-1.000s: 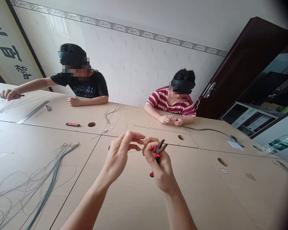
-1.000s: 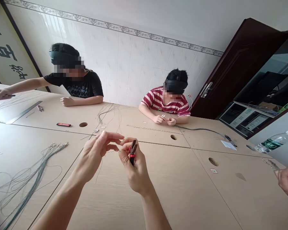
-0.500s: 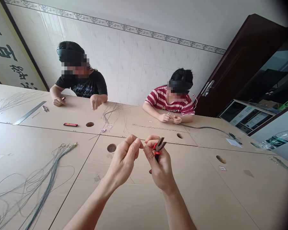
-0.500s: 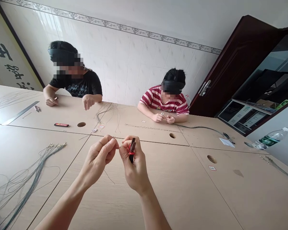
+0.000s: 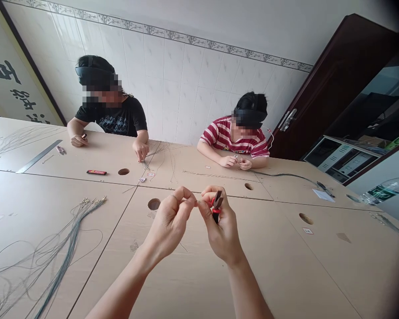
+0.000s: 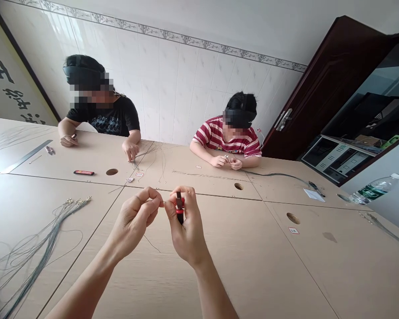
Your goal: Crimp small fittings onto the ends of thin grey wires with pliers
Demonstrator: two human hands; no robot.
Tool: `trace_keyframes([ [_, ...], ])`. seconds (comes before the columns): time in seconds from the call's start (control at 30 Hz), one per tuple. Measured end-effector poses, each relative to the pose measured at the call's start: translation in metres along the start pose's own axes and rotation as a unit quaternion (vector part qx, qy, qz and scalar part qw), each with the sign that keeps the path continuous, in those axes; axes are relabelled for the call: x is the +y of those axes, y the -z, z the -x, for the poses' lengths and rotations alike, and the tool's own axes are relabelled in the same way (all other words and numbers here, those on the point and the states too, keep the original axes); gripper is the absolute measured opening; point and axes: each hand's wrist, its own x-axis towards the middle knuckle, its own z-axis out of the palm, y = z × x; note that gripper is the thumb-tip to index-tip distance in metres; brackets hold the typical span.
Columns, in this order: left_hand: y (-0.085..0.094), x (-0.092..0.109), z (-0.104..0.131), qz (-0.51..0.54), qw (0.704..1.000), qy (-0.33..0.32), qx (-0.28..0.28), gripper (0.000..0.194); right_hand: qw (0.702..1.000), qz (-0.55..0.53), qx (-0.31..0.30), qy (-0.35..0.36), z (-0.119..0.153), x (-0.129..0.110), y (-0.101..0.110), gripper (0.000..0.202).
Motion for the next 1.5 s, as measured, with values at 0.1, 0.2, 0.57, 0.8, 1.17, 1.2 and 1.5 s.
trace_keyframes([
  [0.1, -0.0003, 0.0005, -0.0012, -0.016, 1.0, -0.008, 0.002, 0.02, 1.0, 0.008, -0.007, 0.001, -0.0006, 0.0001, 0.0007, 0.014],
  [0.2, -0.0003, 0.0003, -0.0015, -0.025, 1.0, -0.012, 0.003, 0.02, 1.0, 0.008, -0.013, -0.003, -0.0012, -0.0001, 0.0018, 0.013],
  [0.57, 0.0009, -0.0004, -0.0027, -0.006, 0.999, -0.049, -0.002, 0.023, 0.998, -0.019, -0.037, -0.036, -0.0006, -0.0034, 0.0053, 0.019],
  [0.8, -0.0022, -0.0047, -0.0029, 0.013, 0.998, -0.056, 0.015, 0.024, 0.996, -0.054, -0.038, -0.054, -0.0011, -0.0054, 0.0048, 0.018],
  [1.17, 0.0017, 0.0009, -0.0017, 0.006, 0.999, -0.046, 0.006, 0.012, 0.996, -0.058, -0.032, -0.065, -0.0009, -0.0052, 0.0081, 0.021],
  [1.2, 0.0009, 0.0014, -0.0017, 0.004, 0.999, -0.048, 0.006, 0.013, 0.996, -0.059, -0.032, -0.065, -0.0011, -0.0052, 0.0081, 0.021],
  [1.5, 0.0009, 0.0001, -0.0004, 0.001, 0.999, -0.046, -0.004, 0.014, 0.997, -0.046, -0.031, -0.06, -0.002, -0.0057, 0.0089, 0.021],
])
